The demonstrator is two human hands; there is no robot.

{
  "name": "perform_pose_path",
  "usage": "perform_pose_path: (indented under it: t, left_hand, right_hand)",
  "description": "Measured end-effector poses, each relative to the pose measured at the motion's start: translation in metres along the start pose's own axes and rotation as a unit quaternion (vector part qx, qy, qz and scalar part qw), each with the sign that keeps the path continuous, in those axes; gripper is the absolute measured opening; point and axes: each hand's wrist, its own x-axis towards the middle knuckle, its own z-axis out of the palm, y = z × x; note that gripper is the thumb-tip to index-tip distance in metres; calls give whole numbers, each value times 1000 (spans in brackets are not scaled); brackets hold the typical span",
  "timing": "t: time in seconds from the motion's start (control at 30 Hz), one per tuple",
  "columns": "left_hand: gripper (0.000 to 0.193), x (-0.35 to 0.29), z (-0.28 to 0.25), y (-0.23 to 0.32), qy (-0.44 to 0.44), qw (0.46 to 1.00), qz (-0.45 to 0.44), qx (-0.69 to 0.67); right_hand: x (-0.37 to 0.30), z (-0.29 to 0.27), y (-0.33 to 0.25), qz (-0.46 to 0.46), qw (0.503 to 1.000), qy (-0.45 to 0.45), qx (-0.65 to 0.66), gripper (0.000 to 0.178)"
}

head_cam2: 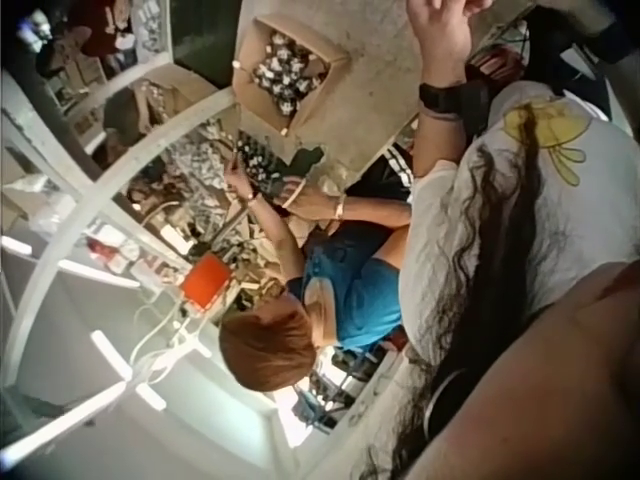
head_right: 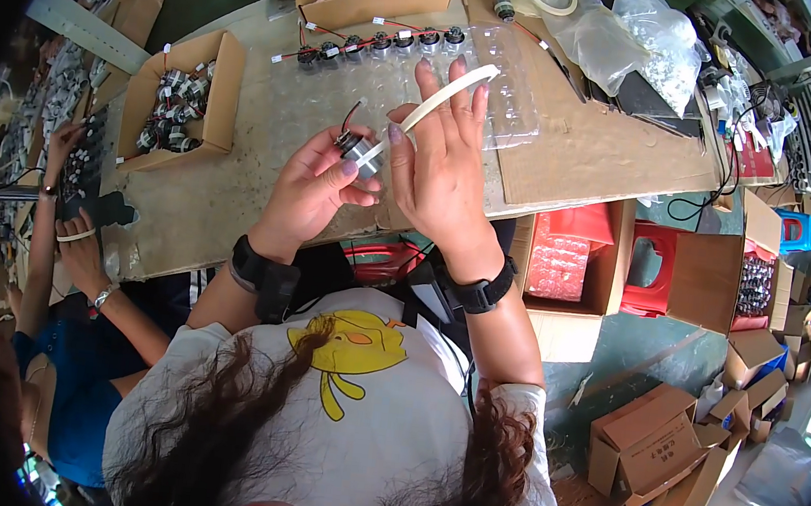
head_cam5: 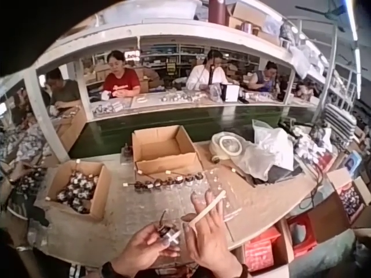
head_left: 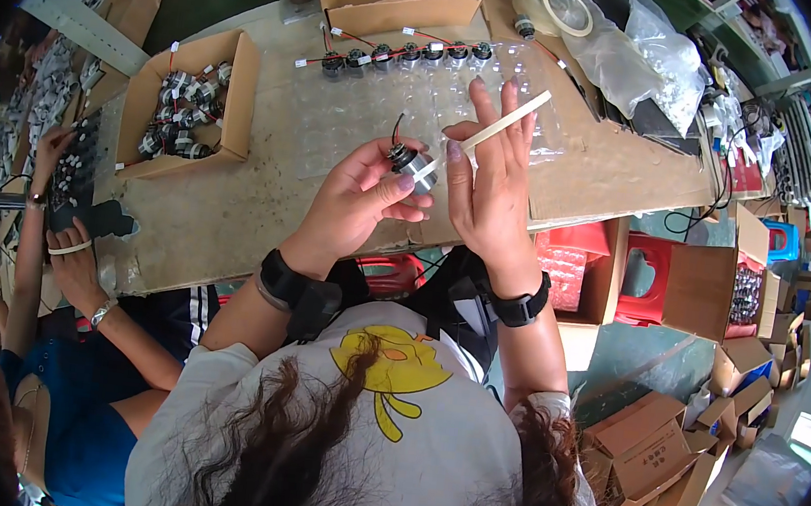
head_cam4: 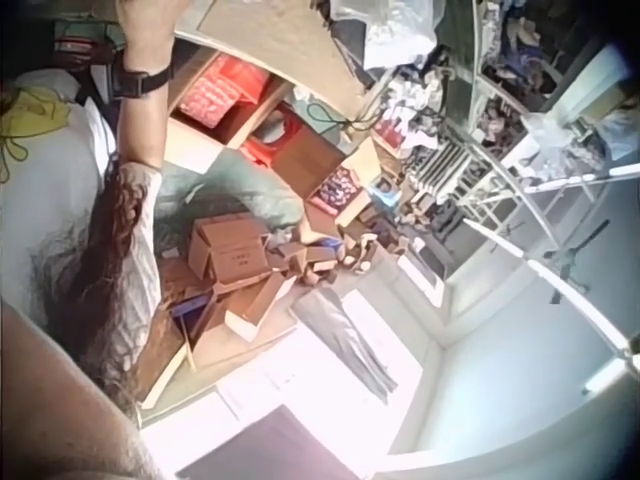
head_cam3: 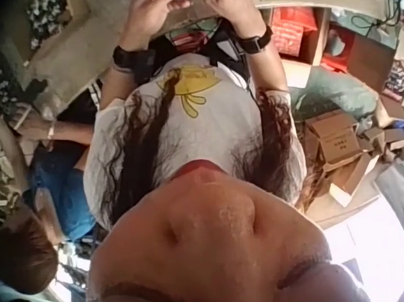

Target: Assembling small motors with plastic components at a factory workstation.

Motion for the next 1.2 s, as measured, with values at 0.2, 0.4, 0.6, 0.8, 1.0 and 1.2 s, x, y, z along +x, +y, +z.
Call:
perform_pose_path:
  t: [0.2,0.4,0.6,0.8,1.0,1.2]
  left_hand:
    - [37,-1,-3,-7,-18,998,15,-54]
    - [38,-1,-5,-6,-60,992,4,-114]
    - [38,-4,-7,-6,-49,994,0,-102]
    - [41,-7,-8,-6,-31,996,-10,-85]
    - [42,-9,2,-2,-12,998,-3,-69]
    - [39,-5,-6,-7,-39,996,11,-79]
  right_hand:
    - [-4,8,-4,-1,1000,3,-4,14]
    - [-12,14,-12,171,912,18,372,18]
    - [-14,5,-3,95,968,-25,230,15]
    - [-12,3,-11,15,996,21,-84,10]
    - [-12,6,-16,10,993,15,-118,10]
    - [-8,-2,-21,17,995,4,-101,8]
